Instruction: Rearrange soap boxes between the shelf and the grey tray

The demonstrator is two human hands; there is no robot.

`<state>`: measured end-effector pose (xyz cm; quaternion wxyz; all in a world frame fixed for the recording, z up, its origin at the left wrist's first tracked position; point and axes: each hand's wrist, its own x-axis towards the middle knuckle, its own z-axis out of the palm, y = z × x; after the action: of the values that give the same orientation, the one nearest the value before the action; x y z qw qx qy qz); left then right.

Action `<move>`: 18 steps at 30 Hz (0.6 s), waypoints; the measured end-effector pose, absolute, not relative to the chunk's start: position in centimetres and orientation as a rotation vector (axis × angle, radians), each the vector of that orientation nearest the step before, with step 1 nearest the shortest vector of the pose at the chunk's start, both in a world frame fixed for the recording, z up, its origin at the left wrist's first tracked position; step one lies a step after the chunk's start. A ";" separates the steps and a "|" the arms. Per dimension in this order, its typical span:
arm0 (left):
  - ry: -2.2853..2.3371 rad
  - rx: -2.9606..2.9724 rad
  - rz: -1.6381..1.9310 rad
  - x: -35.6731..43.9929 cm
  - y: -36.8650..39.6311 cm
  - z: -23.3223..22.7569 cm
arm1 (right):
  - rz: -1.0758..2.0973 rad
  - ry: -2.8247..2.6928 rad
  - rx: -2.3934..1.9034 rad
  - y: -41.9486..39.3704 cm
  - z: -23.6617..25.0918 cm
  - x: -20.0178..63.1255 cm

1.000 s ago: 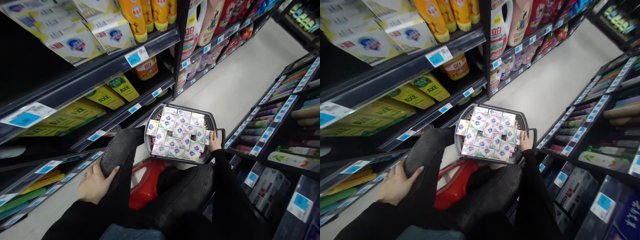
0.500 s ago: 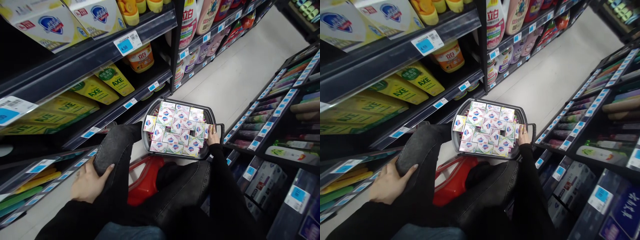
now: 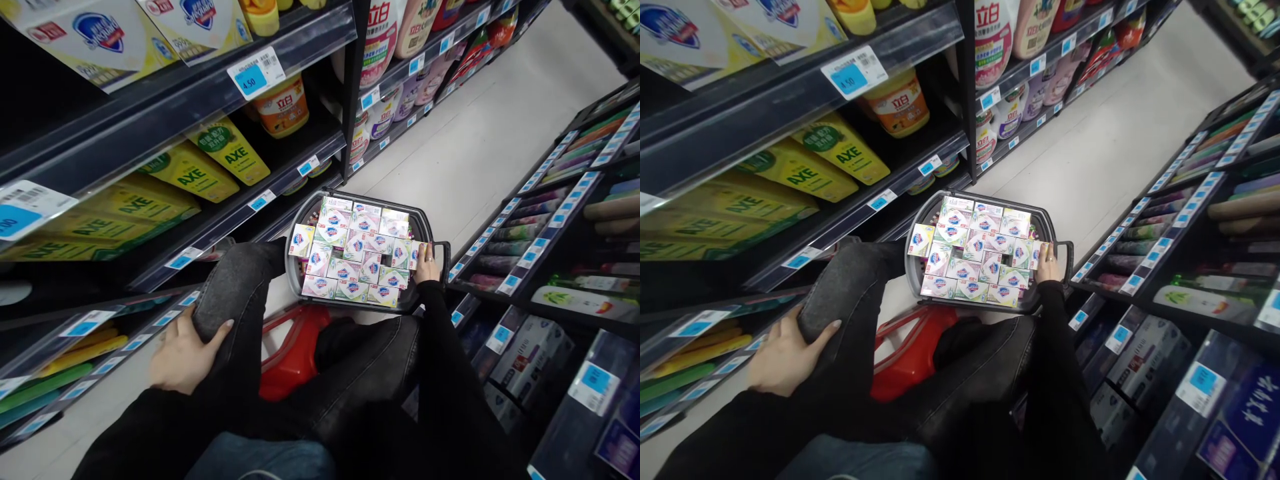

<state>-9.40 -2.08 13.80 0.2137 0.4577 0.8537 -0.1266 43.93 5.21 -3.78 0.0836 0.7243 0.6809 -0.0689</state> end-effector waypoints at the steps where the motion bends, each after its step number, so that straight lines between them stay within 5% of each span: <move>1: 2.371 1.273 -0.348 -9.4 -2.1 13.8 | -0.201 2.027 2.166 5.1 -3.9 44.0; 11: 2.370 1.281 -0.330 -9.4 -2.1 13.6 | -0.482 1.937 2.209 5.9 -2.4 44.1; 18: 2.374 1.441 -0.199 -10.3 -3.3 12.3 | -0.708 1.392 2.553 1.2 2.1 46.0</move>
<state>-10.29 -3.27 12.27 0.1776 0.5093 0.8392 -0.0702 45.98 1.21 2.09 0.0742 0.8508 0.4637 -0.2358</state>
